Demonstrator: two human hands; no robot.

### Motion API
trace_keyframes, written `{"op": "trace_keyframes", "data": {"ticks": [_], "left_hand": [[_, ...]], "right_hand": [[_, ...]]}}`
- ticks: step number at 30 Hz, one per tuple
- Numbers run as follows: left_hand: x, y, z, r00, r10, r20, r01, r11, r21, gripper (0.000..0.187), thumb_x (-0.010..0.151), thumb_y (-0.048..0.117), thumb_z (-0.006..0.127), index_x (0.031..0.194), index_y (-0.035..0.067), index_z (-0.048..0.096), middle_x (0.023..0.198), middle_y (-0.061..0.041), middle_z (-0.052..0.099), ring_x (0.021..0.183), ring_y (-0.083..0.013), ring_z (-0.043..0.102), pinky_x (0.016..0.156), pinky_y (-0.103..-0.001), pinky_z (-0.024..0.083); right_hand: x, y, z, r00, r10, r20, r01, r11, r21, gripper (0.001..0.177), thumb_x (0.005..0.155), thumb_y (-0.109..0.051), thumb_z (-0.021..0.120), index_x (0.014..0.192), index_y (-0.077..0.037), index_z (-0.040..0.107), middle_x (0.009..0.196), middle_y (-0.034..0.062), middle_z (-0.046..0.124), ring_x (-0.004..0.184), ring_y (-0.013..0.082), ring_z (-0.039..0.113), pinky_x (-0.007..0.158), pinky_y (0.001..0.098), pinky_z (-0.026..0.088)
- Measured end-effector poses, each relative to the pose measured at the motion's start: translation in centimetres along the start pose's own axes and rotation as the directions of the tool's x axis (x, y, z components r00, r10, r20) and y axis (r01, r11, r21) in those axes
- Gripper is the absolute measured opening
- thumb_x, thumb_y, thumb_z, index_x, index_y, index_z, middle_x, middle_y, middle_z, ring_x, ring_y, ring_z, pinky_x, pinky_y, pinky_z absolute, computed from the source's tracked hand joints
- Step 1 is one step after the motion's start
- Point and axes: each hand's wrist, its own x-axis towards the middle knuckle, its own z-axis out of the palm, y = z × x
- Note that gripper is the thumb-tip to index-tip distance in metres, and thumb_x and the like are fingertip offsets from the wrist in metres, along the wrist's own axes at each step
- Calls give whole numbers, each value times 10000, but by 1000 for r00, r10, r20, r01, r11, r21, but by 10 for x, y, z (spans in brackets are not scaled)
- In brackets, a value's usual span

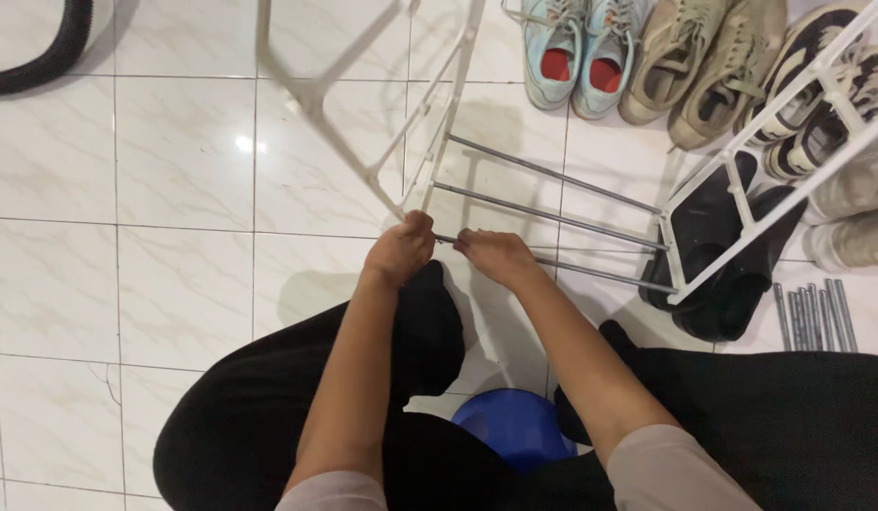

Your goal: The person assembles a white plastic shoe rack by inserting metal rods into the frame slots. They sit on the floor, repeatedly pick up rods, insert them into the rack, and adjust the frame to secure the components.

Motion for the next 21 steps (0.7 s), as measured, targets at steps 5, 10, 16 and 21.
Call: {"op": "trace_keyframes", "data": {"ticks": [5,10,16,21], "left_hand": [[-11,-44,-46,898,-390,-204,233,815,-531,188,954,278,588,1082,182,687,1141,13,663,1132,-188,541,1025,-359,384],[23,-40,-56,148,-958,247,256,-204,-945,561,929,330,785,1219,-41,480,1139,-162,496,1059,-236,501,942,-342,469],[62,-69,-54,556,-593,583,-28,-714,-700,344,1030,370,517,949,58,638,738,33,651,785,-112,628,763,-260,504],[78,-65,-58,490,-638,594,-25,-691,-722,516,1106,417,445,754,41,467,659,18,411,651,-101,392,595,-281,402]], "right_hand": [[2,-8,-17,979,-97,-176,59,976,-210,278,1063,-401,510,1054,-166,658,807,79,732,719,316,728,593,453,571],[0,-15,-61,910,-234,-343,152,957,-249,232,996,-361,580,928,-159,673,752,50,731,628,288,716,508,433,554],[-22,-18,-99,927,-217,-306,134,953,-270,276,1029,-356,587,911,-119,667,753,72,726,664,291,721,540,445,559],[-28,-17,-111,901,-276,-334,221,956,-193,207,981,-251,580,900,-69,637,835,116,718,777,333,717,636,479,565]]}}
